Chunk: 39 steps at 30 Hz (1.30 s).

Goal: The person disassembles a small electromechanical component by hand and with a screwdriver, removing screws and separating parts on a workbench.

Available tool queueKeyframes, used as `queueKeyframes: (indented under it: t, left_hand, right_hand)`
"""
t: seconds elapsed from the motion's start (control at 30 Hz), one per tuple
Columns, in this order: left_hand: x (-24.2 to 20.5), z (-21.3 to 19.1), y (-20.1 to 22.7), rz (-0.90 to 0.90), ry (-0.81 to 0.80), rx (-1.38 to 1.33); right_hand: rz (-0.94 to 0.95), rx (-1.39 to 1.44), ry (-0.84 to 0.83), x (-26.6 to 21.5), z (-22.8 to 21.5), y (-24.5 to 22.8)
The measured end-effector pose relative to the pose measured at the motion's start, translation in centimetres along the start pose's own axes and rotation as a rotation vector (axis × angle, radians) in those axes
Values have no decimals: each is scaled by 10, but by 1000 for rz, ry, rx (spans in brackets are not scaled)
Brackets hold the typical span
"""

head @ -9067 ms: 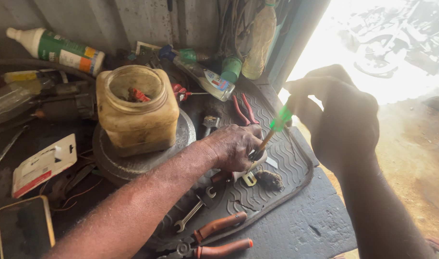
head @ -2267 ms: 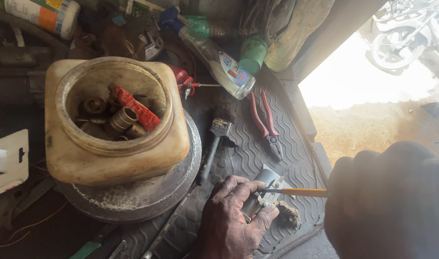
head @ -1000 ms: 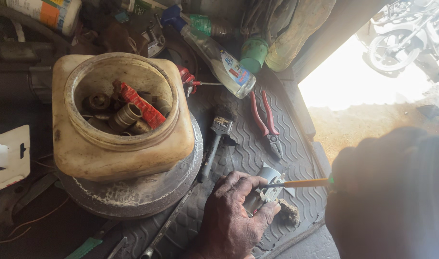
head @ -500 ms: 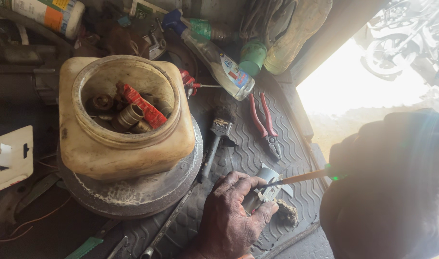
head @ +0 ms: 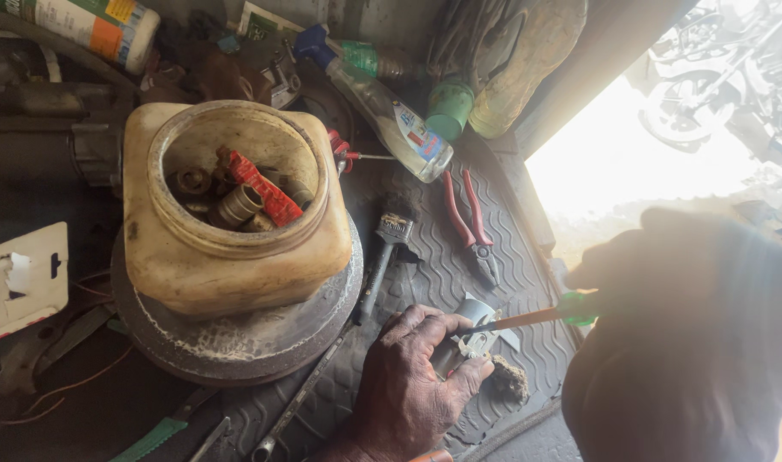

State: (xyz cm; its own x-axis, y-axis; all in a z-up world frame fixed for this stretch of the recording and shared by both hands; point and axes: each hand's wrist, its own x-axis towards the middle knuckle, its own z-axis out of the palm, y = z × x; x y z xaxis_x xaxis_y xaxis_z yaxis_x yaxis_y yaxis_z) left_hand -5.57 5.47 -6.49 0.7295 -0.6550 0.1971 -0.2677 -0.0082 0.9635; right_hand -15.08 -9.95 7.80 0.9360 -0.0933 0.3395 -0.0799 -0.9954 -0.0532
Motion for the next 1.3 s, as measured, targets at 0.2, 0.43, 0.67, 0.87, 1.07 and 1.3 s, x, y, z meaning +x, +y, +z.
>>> queueKeyframes:
  t: [0.2,0.43,0.67,0.87,1.07,1.3]
  left_hand:
    - [0,-1,2,-81,4,-14]
    - [0,-4,2,-213,-71,9]
    - [-1,-6,2,-194,-72,2]
    - [-1,-3,3,-172,-45,28]
    - [6,-22,-11,-184,-195,-274]
    - [31,-38,-22,-8,-353,-98]
  right_hand:
    - [-13,5,1,4,3,-3]
    - [-15,10,10,2,4,-3]
    - [-17,-3,26,2,2,-1]
    - [-20,-41,82,8,-2,-2]
    - [4,-99,169,9,-10,-6]
    - [37,-144,274,5,-16,-14]
